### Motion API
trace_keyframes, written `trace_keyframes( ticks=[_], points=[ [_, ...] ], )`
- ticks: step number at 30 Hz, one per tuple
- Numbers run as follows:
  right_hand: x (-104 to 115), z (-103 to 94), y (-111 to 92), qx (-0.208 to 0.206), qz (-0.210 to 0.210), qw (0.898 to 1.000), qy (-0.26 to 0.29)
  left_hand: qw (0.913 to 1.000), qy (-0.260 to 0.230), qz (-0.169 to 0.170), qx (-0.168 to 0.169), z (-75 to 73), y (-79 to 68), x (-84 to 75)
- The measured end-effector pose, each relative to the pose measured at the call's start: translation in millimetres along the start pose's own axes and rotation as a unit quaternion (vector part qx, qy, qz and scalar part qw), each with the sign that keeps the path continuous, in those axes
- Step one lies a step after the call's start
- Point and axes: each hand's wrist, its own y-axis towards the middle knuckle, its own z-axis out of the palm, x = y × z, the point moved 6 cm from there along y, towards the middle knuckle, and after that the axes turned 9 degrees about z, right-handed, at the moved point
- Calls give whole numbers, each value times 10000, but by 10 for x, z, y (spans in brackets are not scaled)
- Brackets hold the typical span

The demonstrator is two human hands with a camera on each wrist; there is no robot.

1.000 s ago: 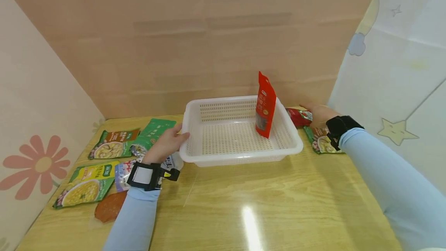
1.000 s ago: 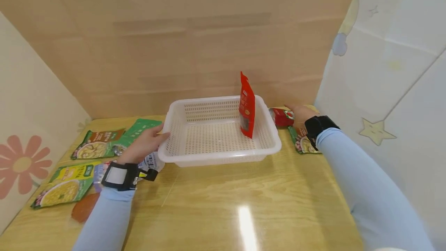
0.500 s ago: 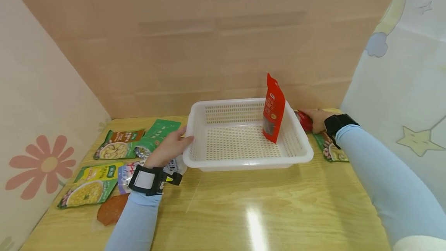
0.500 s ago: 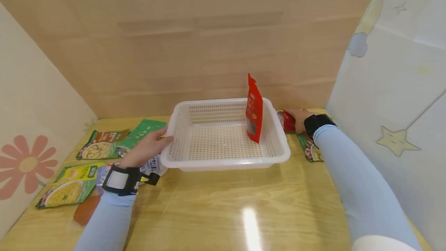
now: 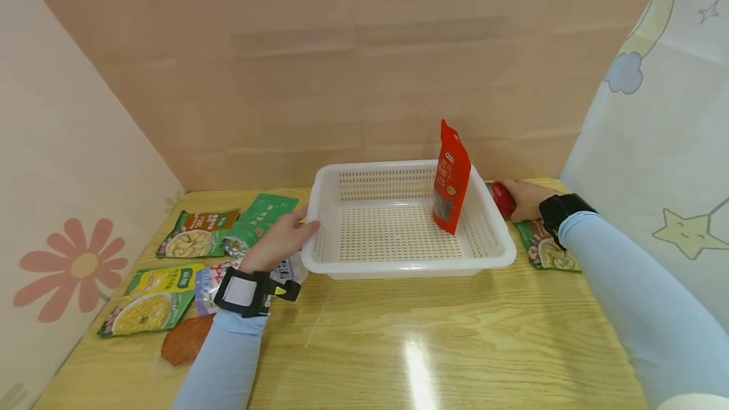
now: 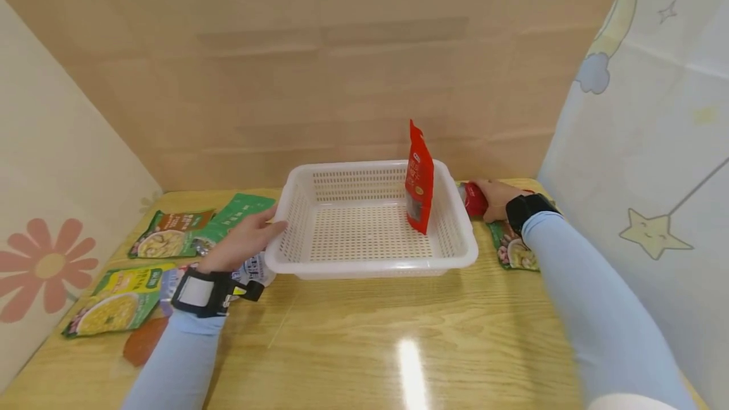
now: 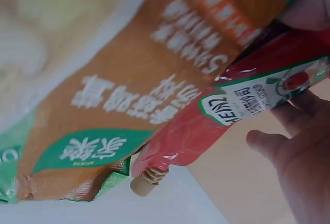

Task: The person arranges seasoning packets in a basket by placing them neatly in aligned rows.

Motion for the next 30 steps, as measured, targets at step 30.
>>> trace_keyframes(
  ticks=[30],
  points=[
    [578,-652,-1552,-2229,536,9733,-70,9996,18,240,144,-29,-66,-57]
  ],
)
